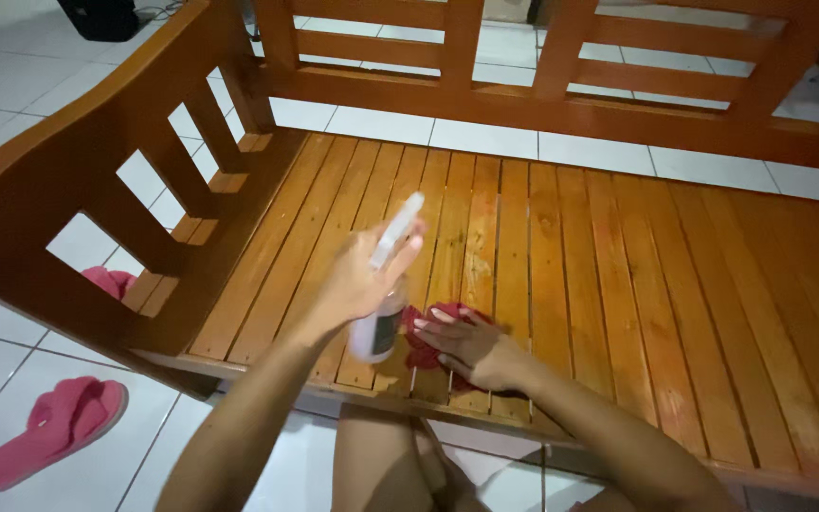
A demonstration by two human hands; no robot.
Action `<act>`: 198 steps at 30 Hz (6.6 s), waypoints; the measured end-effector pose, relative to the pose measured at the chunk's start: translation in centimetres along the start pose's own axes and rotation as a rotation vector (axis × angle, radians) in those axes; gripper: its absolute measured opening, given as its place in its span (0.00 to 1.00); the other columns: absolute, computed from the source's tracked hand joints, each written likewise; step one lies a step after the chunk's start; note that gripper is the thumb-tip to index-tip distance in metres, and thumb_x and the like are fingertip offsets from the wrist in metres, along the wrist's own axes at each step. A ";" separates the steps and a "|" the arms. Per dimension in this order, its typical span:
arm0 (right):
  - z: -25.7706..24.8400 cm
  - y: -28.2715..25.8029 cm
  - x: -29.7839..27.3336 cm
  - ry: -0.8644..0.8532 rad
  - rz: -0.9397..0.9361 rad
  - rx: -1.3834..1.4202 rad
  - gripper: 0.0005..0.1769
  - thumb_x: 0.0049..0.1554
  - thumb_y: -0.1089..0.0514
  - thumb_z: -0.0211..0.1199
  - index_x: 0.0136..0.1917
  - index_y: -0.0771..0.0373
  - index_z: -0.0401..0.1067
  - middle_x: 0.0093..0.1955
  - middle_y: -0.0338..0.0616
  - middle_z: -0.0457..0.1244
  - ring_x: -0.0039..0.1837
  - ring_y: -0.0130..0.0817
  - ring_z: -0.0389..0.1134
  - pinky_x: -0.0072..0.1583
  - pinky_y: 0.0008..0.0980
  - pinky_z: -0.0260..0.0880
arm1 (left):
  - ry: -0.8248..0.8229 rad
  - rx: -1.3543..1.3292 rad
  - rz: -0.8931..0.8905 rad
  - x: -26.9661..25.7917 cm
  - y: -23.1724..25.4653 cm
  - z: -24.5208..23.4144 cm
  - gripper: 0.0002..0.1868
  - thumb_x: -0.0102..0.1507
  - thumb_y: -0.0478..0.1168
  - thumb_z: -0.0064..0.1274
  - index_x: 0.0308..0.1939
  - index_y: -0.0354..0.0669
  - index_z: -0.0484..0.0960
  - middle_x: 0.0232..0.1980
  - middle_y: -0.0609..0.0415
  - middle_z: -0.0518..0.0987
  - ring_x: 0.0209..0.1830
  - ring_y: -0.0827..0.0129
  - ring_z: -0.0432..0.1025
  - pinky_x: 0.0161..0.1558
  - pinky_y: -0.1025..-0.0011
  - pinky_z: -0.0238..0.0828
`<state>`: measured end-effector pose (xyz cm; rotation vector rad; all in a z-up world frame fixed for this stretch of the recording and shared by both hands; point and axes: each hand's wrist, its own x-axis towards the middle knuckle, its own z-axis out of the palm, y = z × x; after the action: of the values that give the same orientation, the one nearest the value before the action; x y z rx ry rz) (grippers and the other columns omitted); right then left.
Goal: The person sprays a cleaning solution onto a wooden bench and wipes the surface with a red cloth. They repeatedly spray and wipe different sections of the bench slats and frame.
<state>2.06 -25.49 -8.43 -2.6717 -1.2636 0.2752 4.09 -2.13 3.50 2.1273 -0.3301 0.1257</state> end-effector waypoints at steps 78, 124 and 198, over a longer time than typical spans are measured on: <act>1.6 17.0 2.9 0.237 0.577 0.028 0.30 0.67 0.51 0.43 0.80 0.62 0.48 0.88 0.49 0.35 0.86 0.54 0.32 0.80 0.61 0.31 | 0.271 -0.172 0.138 10.1 -1.6 9.5 0.26 0.68 0.50 0.52 0.67 0.40 0.75 0.60 0.45 0.81 0.59 0.58 0.77 0.57 0.64 0.71; 1.7 8.9 -14.8 0.033 0.099 -0.007 0.35 0.63 0.48 0.47 0.81 0.56 0.52 0.84 0.46 0.46 0.84 0.48 0.41 0.79 0.56 0.36 | 0.231 -0.217 0.255 11.9 2.9 16.2 0.23 0.68 0.48 0.53 0.63 0.41 0.78 0.55 0.47 0.84 0.49 0.58 0.81 0.47 0.63 0.78; -0.3 21.0 -24.2 0.068 0.687 0.010 0.34 0.65 0.51 0.42 0.84 0.49 0.44 0.87 0.32 0.40 0.86 0.35 0.37 0.79 0.55 0.34 | -0.025 -0.316 0.368 12.8 11.5 31.5 0.24 0.67 0.50 0.55 0.66 0.47 0.78 0.53 0.50 0.86 0.50 0.61 0.82 0.53 0.65 0.76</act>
<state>2.74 -57.43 -10.85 -2.9789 -0.2821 0.2649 11.93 -36.78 -1.61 1.7405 -0.7073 0.2427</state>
